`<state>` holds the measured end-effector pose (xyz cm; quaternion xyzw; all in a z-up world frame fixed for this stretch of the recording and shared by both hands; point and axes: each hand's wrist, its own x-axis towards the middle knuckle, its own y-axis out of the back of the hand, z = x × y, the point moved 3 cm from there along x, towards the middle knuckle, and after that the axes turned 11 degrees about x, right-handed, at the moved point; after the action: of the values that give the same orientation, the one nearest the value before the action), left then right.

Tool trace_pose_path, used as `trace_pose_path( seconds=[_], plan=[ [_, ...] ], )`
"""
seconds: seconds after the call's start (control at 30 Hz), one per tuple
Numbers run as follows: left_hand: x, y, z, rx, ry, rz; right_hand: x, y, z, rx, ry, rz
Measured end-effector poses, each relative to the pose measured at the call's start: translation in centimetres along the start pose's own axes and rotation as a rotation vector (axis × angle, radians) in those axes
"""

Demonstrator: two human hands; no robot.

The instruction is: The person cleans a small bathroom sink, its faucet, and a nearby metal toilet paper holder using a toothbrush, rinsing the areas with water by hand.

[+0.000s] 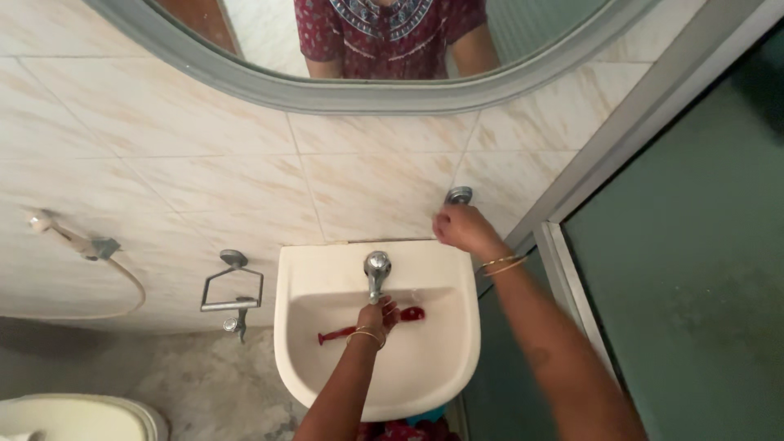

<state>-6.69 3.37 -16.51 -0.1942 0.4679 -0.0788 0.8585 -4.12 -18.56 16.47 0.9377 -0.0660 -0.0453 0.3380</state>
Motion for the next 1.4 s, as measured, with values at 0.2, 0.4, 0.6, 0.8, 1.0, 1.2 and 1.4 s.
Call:
trace_pose_path(
  seconds=[0.2, 0.4, 0.6, 0.8, 1.0, 1.2, 1.4],
  plan=[
    [-0.4, 0.8, 0.7, -0.044, -0.015, 0.037, 0.1, 4.5, 8.5, -0.437, -0.006, 0.191],
    [-0.6, 0.7, 0.7, -0.084, -0.032, 0.011, 0.6, -2.2, 18.2, 1.172, -0.164, 0.495],
    [-0.8, 0.9, 0.5, -0.118, -0.045, -0.037, 0.7, -8.9, 15.3, 1.974, -0.141, 0.959],
    [-0.7, 0.9, 0.7, -0.091, -0.027, 0.002, -3.3, -9.5, 8.7, 2.015, -0.215, 0.685],
    [-0.3, 2.1, 1.3, -0.018, -0.041, -0.045, -6.2, -15.3, 11.2, 1.725, -0.393, 0.060],
    [-2.1, 6.8, 2.6, -0.117, -0.090, 0.024, -6.8, -30.3, 15.3, 1.744, -0.860, -0.179],
    [-4.6, 11.9, 3.4, -0.105, -0.109, 0.173, -4.2, -34.5, 12.6, 1.833, -0.769, -0.209]
  ],
)
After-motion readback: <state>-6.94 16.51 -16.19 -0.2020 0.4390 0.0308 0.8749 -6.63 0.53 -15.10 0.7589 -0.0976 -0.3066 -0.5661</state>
